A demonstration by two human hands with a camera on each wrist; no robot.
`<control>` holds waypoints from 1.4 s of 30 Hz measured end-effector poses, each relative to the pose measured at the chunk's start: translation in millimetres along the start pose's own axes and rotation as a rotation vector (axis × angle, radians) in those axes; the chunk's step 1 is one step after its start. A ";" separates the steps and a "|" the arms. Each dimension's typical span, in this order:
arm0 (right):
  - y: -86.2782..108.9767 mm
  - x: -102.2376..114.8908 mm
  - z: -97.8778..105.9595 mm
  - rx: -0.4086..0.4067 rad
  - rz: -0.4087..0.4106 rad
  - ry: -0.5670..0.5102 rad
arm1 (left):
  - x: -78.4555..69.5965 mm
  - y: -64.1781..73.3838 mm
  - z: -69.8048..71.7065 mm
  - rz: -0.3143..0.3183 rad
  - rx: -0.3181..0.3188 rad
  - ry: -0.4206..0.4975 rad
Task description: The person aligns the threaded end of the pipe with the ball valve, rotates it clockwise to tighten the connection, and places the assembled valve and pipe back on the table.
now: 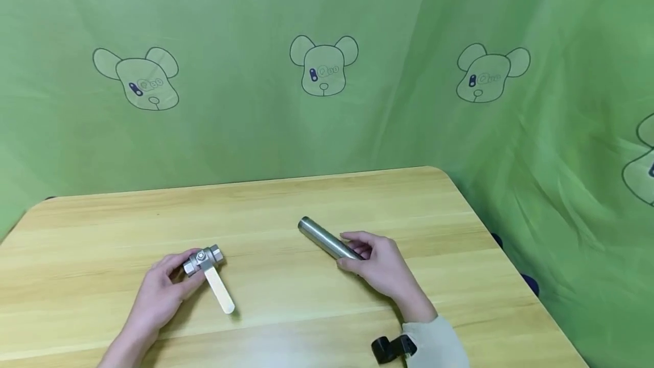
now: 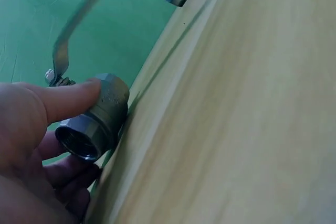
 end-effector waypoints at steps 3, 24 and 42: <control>2.3 -1.4 -0.8 -0.027 -0.019 -0.013 | -1.1 2.1 -0.5 -0.005 0.012 -0.014; 2.9 -5.5 -6.3 -0.020 -0.019 -0.072 | -2.4 4.0 -6.1 -0.065 0.040 -0.019; 2.6 -2.3 -4.0 0.032 0.033 -0.002 | -8.6 3.6 -5.1 -0.112 0.107 -0.104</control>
Point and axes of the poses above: each hand's wrist, its own y-axis away from the middle knuckle, its own z-axis out of the back of the hand, x = y × z, the point moved 7 cm from there along -y, towards the middle knuckle, and after that the axes turned 6 degrees about -y, right-handed, at the moved point
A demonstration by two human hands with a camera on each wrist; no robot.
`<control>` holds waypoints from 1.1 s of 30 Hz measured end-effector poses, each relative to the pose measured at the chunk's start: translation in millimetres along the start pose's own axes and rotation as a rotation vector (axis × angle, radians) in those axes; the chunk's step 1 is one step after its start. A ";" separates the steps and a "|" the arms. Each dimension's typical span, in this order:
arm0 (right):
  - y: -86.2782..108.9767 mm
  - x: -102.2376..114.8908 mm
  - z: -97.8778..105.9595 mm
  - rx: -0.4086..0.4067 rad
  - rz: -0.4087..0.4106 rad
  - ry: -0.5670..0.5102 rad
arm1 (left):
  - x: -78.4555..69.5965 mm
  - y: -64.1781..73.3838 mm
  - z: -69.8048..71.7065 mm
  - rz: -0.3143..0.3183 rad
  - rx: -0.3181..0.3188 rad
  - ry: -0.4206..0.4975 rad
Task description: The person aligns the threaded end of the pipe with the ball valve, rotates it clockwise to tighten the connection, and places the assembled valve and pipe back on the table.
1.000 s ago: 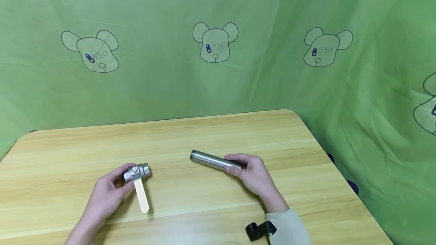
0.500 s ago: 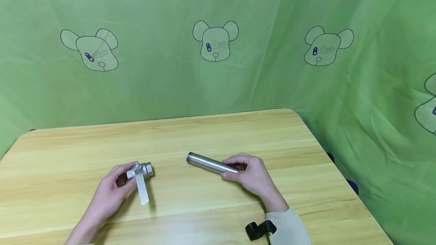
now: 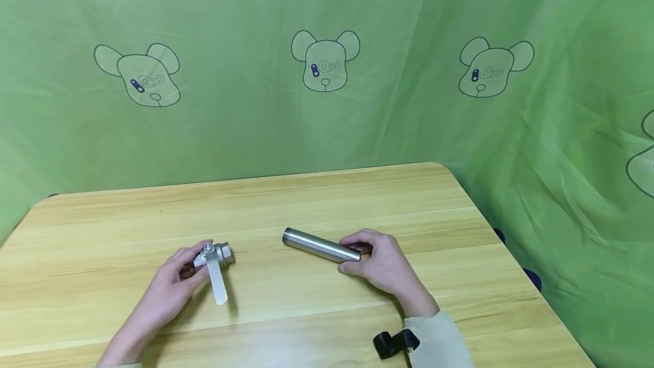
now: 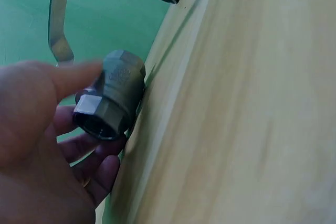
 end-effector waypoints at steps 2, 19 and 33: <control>-0.5 0.4 0.5 -0.004 -0.002 0.004 | -1.8 -0.8 1.1 -0.023 -0.005 -0.022; -1.3 -3.4 2.6 -0.077 -0.007 0.005 | 3.6 0.5 2.5 -0.008 -0.070 0.041; -1.8 -1.8 -6.4 -0.086 -0.034 -0.335 | -7.6 2.8 -12.2 -0.012 0.012 0.169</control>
Point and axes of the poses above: each hand's wrist, its own y-axis away from the middle knuckle, its own z-axis out of the back of the hand, x = y × z, the point moved 7 cm from there along -y, towards the middle knuckle, and after that the axes turned 6 degrees about -y, right-handed, at the moved point
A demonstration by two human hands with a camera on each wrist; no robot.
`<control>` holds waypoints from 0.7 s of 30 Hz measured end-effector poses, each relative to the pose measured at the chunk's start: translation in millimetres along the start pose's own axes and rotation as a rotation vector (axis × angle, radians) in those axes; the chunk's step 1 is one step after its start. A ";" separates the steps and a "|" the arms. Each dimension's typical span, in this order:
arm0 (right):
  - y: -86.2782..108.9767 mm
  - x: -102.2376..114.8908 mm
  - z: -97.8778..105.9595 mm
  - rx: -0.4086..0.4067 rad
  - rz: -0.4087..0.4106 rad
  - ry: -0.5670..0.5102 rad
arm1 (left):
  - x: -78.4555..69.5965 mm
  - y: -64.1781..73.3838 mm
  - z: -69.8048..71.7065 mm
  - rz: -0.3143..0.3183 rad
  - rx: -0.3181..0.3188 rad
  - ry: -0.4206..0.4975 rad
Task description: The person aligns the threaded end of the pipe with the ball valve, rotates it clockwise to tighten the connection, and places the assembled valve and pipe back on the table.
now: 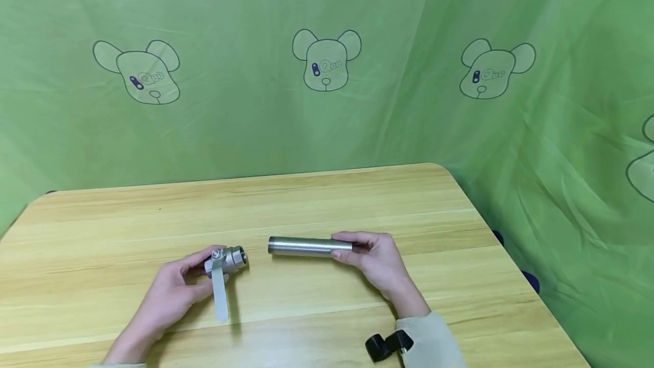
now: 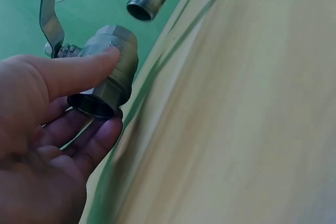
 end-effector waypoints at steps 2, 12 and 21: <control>1.0 1.7 -4.1 0.025 0.010 -0.030 | -1.9 0.5 -4.3 -0.008 0.023 0.032; 1.8 5.0 -16.7 0.067 0.048 -0.121 | -6.9 0.3 -14.8 -0.007 0.115 0.135; 0.6 2.3 -15.7 0.050 0.029 -0.163 | -7.7 1.5 -19.9 -0.020 0.154 0.131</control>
Point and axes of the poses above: each hand's wrist, its own y-axis away from the middle knuckle, its own z-axis out of the back of the hand, x = y × z, the point moved 7 cm from there along -y, towards the middle knuckle, and after that the axes turned 6 degrees about -y, right-handed, at the moved point
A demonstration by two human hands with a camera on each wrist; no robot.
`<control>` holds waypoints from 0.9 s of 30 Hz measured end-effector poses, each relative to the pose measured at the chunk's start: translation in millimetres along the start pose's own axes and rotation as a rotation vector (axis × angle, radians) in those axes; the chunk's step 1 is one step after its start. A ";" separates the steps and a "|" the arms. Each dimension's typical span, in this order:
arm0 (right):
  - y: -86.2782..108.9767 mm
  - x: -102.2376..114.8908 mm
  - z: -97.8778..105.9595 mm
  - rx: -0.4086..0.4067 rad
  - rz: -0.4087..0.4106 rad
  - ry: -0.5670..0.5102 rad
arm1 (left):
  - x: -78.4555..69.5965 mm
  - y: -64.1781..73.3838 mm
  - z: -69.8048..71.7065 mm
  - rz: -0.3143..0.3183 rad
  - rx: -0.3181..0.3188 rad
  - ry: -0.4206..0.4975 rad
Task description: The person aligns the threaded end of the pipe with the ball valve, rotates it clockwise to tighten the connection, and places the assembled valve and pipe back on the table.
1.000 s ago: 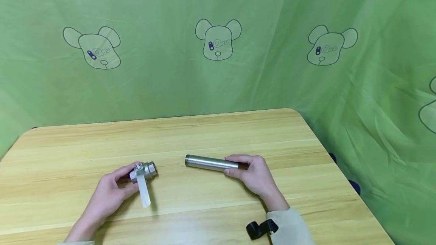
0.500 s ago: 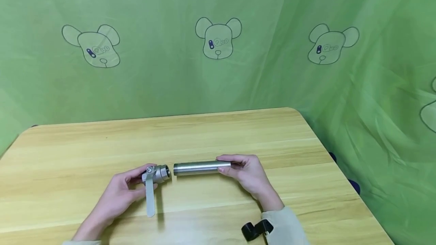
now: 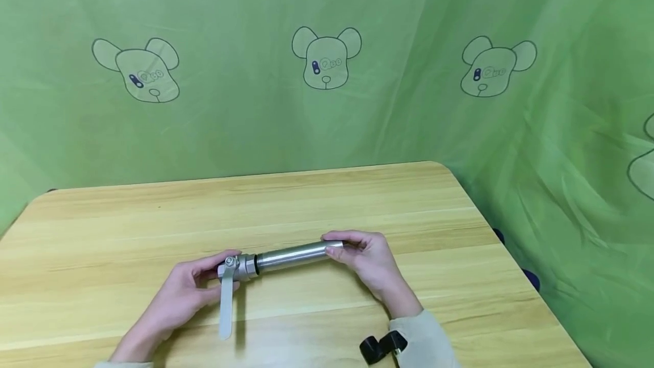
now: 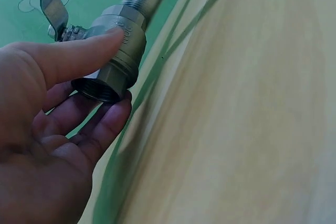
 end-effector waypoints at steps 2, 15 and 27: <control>0.2 1.1 1.8 -0.007 0.005 -0.013 | -1.7 0.1 -1.6 -0.012 0.008 -0.003; 1.2 -1.5 -2.5 0.031 -0.009 -0.007 | 0.0 2.0 -4.4 0.023 0.007 0.071; -2.2 -10.6 -12.8 0.221 -0.133 -0.180 | 5.5 -1.7 -5.1 0.050 0.018 0.154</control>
Point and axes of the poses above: each hand's wrist, its own y-axis away from the middle knuckle, its own z-axis out of the back of the hand, x = y × z, the point moved 7 cm from there along -y, towards the middle knuckle, and after that the axes turned 6 degrees about -y, right-handed, at the moved point
